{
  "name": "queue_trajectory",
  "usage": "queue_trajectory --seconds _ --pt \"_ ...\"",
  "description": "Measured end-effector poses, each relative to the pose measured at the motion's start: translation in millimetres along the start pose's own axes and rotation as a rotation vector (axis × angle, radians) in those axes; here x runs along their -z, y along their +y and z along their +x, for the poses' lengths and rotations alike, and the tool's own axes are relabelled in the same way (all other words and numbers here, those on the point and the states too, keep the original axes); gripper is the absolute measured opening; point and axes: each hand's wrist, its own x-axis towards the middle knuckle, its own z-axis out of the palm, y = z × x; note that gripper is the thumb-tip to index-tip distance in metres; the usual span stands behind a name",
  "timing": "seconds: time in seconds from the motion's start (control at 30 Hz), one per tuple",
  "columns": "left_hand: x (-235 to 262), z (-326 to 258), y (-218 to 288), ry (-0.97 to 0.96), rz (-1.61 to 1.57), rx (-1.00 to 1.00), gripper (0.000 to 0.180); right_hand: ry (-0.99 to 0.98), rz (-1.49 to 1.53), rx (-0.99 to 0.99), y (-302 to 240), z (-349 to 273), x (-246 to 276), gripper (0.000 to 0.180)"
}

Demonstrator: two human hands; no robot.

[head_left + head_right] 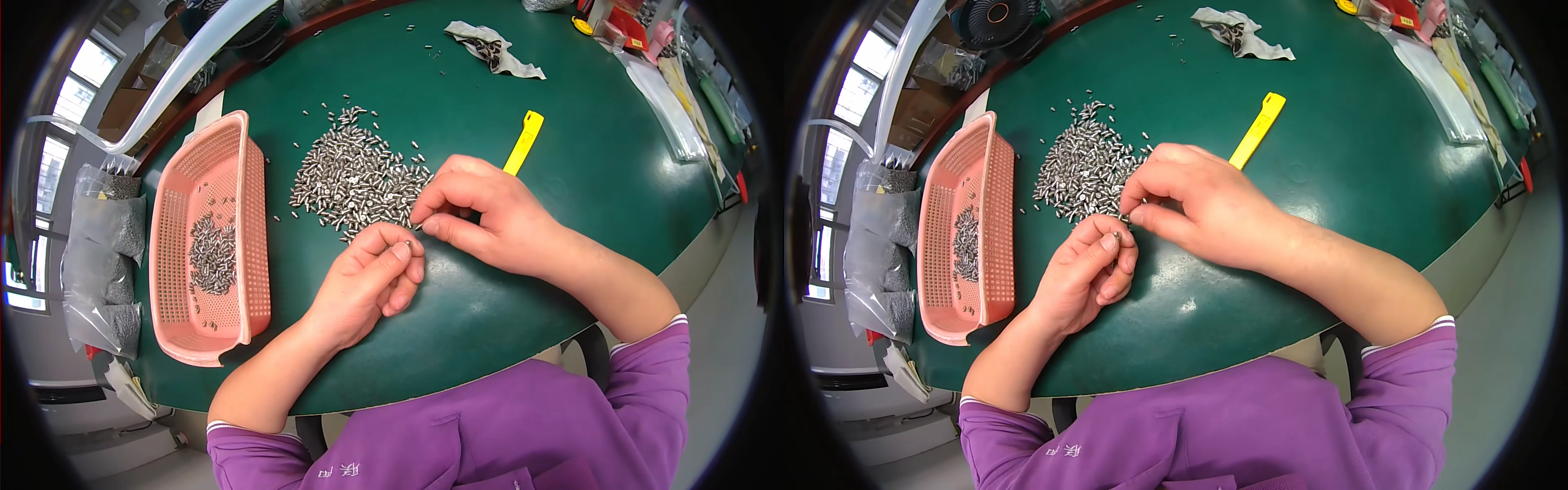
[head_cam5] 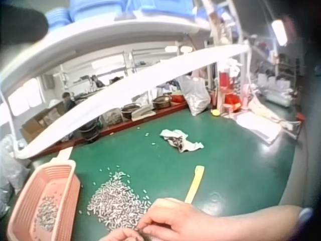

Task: Sorting and inspecting small metal hardware components on a workbench.

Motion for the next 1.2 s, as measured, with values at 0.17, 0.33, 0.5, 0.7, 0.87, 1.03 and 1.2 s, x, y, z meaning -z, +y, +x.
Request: queue_trajectory --seconds 0.17,0.33,0.5,0.7,0.87,1.03,1.2 --pt "-3.4 0.6 0.8 0.032 0.019 -0.009 0.018 -0.029 -0.246 0.013 8.7 -3.3 3.3 0.014" --pt "-4.0 -0.1 2.3 0.050 0.046 0.011 0.023 -0.055 -0.304 0.037 9.1 -5.0 1.7 0.014" --pt "-1.8 -1.2 3.0 0.030 0.014 0.007 0.026 -0.077 -0.339 0.052 8.5 -4.8 2.8 0.012" --pt "-2.5 0.5 0.9 0.034 0.043 0.006 0.023 -0.104 -0.401 0.103 9.0 -6.6 1.2 0.011" --pt "-1.3 0.5 1.6 0.005 0.023 0.028 0.014 -0.075 -0.281 0.120 -0.8 -1.2 2.9 0.012" --pt "-0.1 -1.3 -1.2 -0.011 0.121 0.031 0.011 -0.097 -0.129 0.259 -3.6 0.5 1.6 0.012" --pt "-1.6 0.2 1.1 0.003 0.071 0.040 0.012 -0.018 -0.163 0.199 -1.7 -0.6 1.1 0.017"
